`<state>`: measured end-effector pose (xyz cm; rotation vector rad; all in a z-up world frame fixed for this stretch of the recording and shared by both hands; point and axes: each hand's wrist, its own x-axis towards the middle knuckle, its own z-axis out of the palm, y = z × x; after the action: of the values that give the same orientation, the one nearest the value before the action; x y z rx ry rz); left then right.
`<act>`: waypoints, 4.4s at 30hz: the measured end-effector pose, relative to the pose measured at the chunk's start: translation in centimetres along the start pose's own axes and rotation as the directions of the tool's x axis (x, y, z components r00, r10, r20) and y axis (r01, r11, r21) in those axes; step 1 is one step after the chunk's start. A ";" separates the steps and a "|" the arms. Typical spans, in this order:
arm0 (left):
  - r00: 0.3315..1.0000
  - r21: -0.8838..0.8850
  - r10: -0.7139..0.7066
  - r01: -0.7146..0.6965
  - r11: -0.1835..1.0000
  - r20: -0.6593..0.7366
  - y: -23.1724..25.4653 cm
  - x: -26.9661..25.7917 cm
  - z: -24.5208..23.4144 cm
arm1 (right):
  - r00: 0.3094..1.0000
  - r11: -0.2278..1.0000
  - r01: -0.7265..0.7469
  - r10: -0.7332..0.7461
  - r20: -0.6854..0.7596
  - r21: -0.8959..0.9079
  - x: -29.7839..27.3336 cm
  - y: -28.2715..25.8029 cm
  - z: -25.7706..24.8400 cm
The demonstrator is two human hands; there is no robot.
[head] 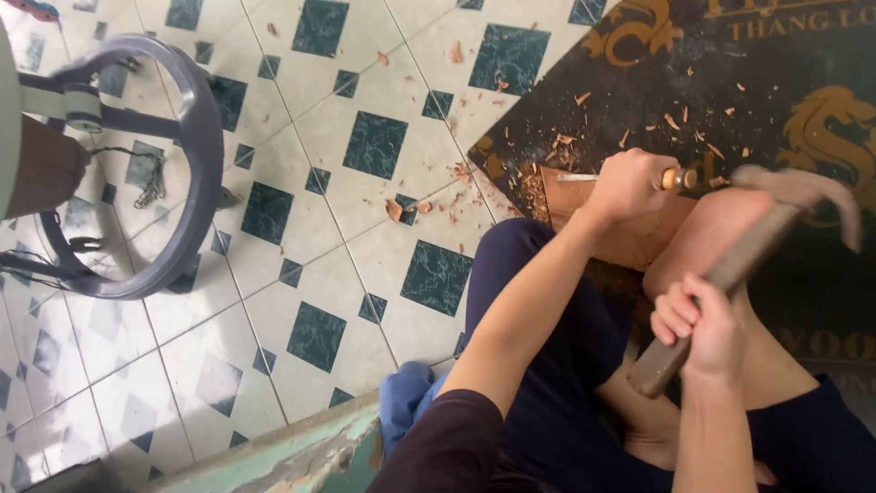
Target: Using a hammer and chisel to carve and shape a piece of wood while sitting on the floor.
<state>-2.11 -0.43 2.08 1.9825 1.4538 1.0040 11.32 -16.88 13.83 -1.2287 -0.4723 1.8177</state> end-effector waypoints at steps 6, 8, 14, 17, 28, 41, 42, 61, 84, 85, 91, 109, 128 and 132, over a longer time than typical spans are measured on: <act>0.998 0.062 0.010 -0.014 0.998 0.062 -1.2 -0.5 2.0 | 0.996 0.995 0.081 -0.083 -0.036 -0.051 -2.4 -2.3 -0.7; 0.997 0.042 0.000 -0.003 0.999 0.080 -0.5 -0.6 1.3 | 0.982 0.983 0.179 -0.181 -0.046 -0.045 -3.9 -3.3 -0.4; 0.988 0.081 -0.065 0.055 0.995 0.138 0.4 -1.6 -0.3 | 0.999 0.995 -0.022 0.025 0.030 -0.102 -1.1 1.0 0.8; 0.987 0.070 -0.053 0.043 0.997 0.150 -0.1 -1.7 -0.5 | 0.998 0.999 0.001 -0.004 -0.066 -0.047 -1.5 0.8 1.7; 0.984 0.085 -0.044 0.030 0.996 0.172 -1.1 -1.0 -0.2 | 0.977 0.981 0.183 -0.188 -0.096 -0.060 -3.3 -1.8 1.3; 0.994 0.091 -0.031 0.021 0.996 0.103 -2.0 -0.8 -0.3 | 0.992 0.985 0.121 -0.124 -0.020 -0.120 -2.5 -1.3 1.8; 0.993 0.063 0.007 -0.015 0.998 0.115 -1.7 -0.7 0.4 | 0.991 0.984 0.126 -0.132 -0.038 -0.126 -2.9 -1.7 1.8; 0.979 0.067 -0.164 0.157 0.985 0.122 -0.5 1.9 1.6 | 0.999 0.986 -0.043 0.046 0.014 -0.163 0.6 -3.4 1.1; 0.975 0.099 -0.198 0.189 0.977 0.095 -1.8 1.8 2.0 | 0.999 0.993 -0.044 0.045 0.010 -0.109 1.4 -4.0 0.9; 0.979 0.104 -0.176 0.166 0.981 0.098 -2.0 2.1 2.1 | 1.000 0.995 -0.023 0.024 0.011 -0.097 1.7 -4.3 0.7; 0.946 0.138 -0.295 0.277 0.951 0.137 -1.7 1.6 2.0 | 0.998 0.981 0.059 -0.062 -0.011 -0.184 0.4 -4.8 -0.8; 0.951 0.085 -0.192 0.176 0.981 0.241 1.0 0.4 2.3 | 0.997 0.981 -0.011 -0.005 -0.078 -0.193 -1.3 -4.1 0.5; 0.993 0.034 -0.030 0.026 0.999 0.118 0.0 -0.5 3.1 | 0.990 0.982 0.078 -0.097 -0.106 -0.170 -6.1 -3.9 1.8; 0.991 0.071 -0.076 0.069 0.995 0.107 0.0 -0.3 2.6 | 0.991 0.984 0.046 -0.066 -0.114 -0.169 -5.7 -3.3 1.0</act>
<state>-0.06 -0.61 0.41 1.9834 1.5056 0.8118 12.68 -19.58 19.77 -1.4143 -0.5948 1.6729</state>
